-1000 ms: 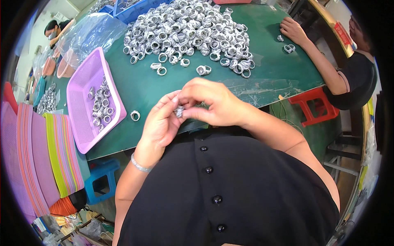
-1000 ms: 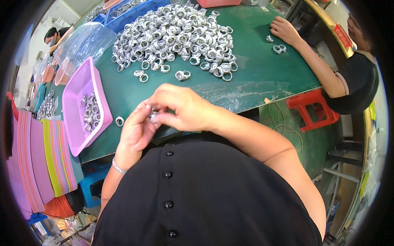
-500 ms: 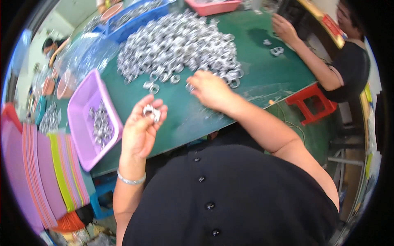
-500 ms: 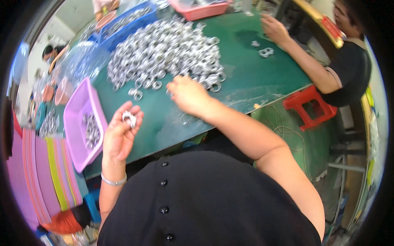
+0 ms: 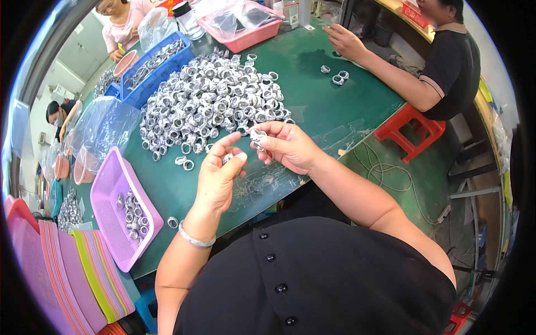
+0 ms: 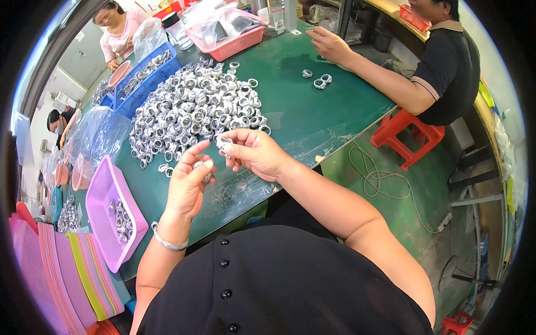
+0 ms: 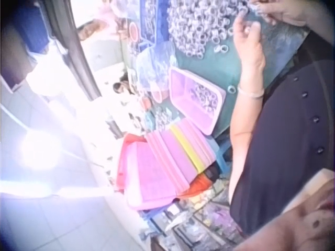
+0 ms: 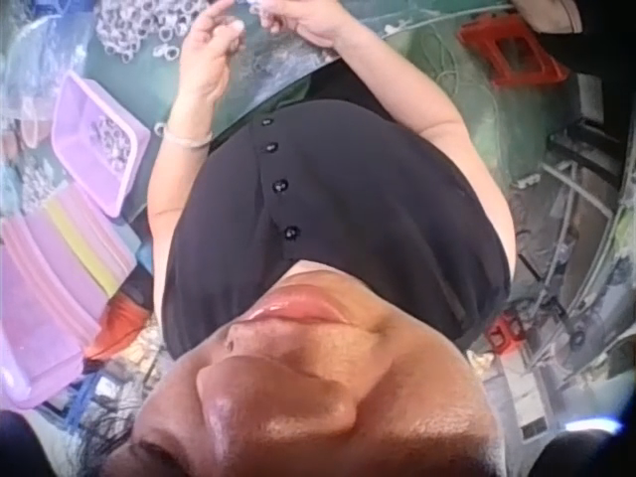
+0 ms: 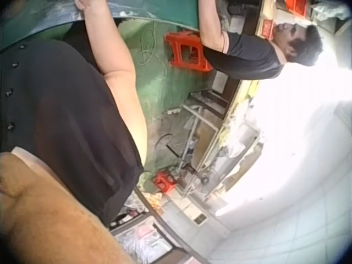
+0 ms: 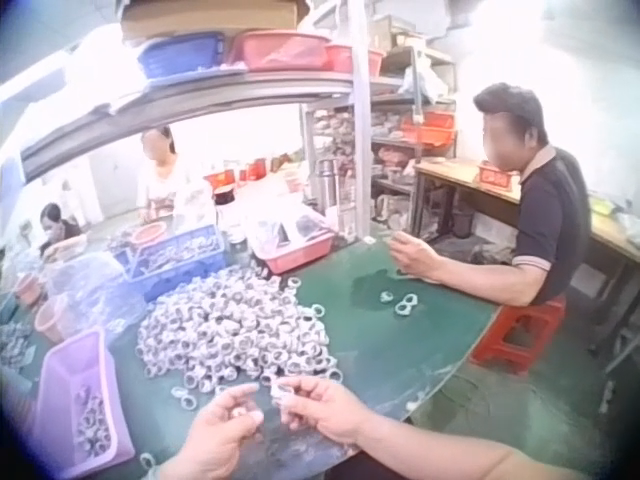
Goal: The person assembles small circular metal components by picking pieces from a pile and a tray, joining them by hand, and placing the assembled units onto the work surface.
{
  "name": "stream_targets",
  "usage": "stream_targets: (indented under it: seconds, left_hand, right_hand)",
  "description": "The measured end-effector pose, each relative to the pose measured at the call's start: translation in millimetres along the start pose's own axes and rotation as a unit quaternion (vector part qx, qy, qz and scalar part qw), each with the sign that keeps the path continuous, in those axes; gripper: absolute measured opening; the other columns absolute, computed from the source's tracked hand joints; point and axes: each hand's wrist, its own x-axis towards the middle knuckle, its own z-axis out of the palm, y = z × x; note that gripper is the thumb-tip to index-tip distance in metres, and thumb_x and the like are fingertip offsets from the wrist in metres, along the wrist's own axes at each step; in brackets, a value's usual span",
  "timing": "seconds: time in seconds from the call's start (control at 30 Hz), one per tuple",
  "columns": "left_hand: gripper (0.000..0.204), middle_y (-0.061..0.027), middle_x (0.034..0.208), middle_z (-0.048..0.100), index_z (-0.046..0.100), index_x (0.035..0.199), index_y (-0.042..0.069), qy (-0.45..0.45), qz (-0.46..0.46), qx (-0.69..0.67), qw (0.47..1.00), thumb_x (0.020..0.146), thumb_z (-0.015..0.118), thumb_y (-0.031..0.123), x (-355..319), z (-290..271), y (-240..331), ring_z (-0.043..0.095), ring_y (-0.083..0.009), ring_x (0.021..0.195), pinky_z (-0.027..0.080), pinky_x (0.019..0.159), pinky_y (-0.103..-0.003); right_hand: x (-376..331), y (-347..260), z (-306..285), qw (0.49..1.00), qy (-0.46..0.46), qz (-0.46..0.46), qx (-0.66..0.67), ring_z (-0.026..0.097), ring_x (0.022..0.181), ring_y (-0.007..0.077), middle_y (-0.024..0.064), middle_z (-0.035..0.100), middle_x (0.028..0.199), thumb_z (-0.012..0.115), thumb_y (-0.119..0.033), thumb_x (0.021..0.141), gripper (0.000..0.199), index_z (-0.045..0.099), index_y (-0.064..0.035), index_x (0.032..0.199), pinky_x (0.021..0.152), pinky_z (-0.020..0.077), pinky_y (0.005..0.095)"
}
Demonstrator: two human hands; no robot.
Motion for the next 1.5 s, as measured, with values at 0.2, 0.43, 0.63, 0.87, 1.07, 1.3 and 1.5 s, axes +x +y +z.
stream_targets:
  seconds: [0.2,0.43,0.63,0.87,1.07,1.3,1.5]
  left_hand:
    - [0.036,0.0006,0.08,0.048,0.055,0.114,0.008,-0.1,0.268,0.289,0.913,0.079,0.057,0.0,30,12,-3,0.043,-0.0077,0.067,0.039,0.065,-0.02]
    - [0.022,0.0001,0.082,0.053,0.058,0.1,0.003,-0.152,0.221,0.284,0.921,0.078,0.058,0.0,49,35,-3,0.05,-0.0084,0.076,0.042,0.07,-0.021]
    - [0.009,0.0004,0.074,0.056,0.057,0.089,0.006,-0.139,0.122,0.173,0.967,0.081,0.059,0.006,55,59,-5,0.049,-0.0052,0.064,0.036,0.056,-0.019]
    - [0.01,0.0007,0.074,0.056,0.057,0.092,0.005,-0.117,0.021,0.102,0.988,0.083,0.057,0.008,69,56,-15,0.049,-0.006,0.064,0.039,0.056,-0.019]
    - [0.01,-0.002,0.075,0.055,0.056,0.094,0.003,-0.129,-0.048,0.022,0.99,0.085,0.054,0.006,75,68,-14,0.05,-0.0091,0.066,0.04,0.055,-0.021]
    - [0.011,-0.0026,0.076,0.055,0.056,0.094,0.003,-0.135,-0.109,-0.033,0.984,0.085,0.053,0.008,88,88,-8,0.049,-0.0098,0.064,0.04,0.053,-0.021]
    - [0.009,-0.0018,0.075,0.055,0.056,0.092,0.004,-0.16,-0.094,-0.031,0.982,0.086,0.053,0.009,113,112,-7,0.049,-0.0096,0.064,0.039,0.054,-0.021]
  right_hand:
    - [-11,-12,-7,0.995,-0.031,0.006,0.089,0.054,0.068,0.0117,0.0051,0.058,0.091,0.053,-0.016,0.087,0.026,0.053,-0.0017,0.109,0.057,0.0448,0.024]
    - [-21,-25,-28,0.994,-0.032,0.018,0.105,0.055,0.065,0.012,0.005,0.059,0.086,0.051,-0.021,0.089,0.024,0.056,-0.0018,0.103,0.057,0.0447,0.0238]
    - [-28,-32,-48,0.992,-0.003,-0.003,0.128,0.057,0.068,0.0143,0.0102,0.059,0.089,0.046,-0.02,0.091,0.027,0.051,0.0008,0.108,0.06,0.047,0.0257]
    - [-30,-39,-71,0.995,0.055,0.007,0.082,0.057,0.075,0.0133,0.0114,0.058,0.095,0.047,-0.014,0.089,0.028,0.05,0.0034,0.111,0.065,0.0488,0.0266]
    - [-29,-49,-87,0.632,0.122,-0.149,-0.75,0.052,0.083,0.0275,0.0079,0.055,0.089,0.063,-0.011,0.071,0.032,0.058,-0.0081,0.103,0.071,0.0442,0.0354]
    - [-23,-71,-101,0.691,0.13,-0.24,-0.67,0.05,0.089,0.0242,0.0091,0.055,0.097,0.062,-0.007,0.074,0.031,0.057,-0.0048,0.104,0.079,0.0407,0.0325]
    - [-23,-100,-103,0.84,0.115,-0.241,-0.473,0.054,0.08,0.018,0.0069,0.057,0.089,0.053,0.001,0.078,0.02,0.059,-0.0021,0.097,0.074,0.0426,0.0263]
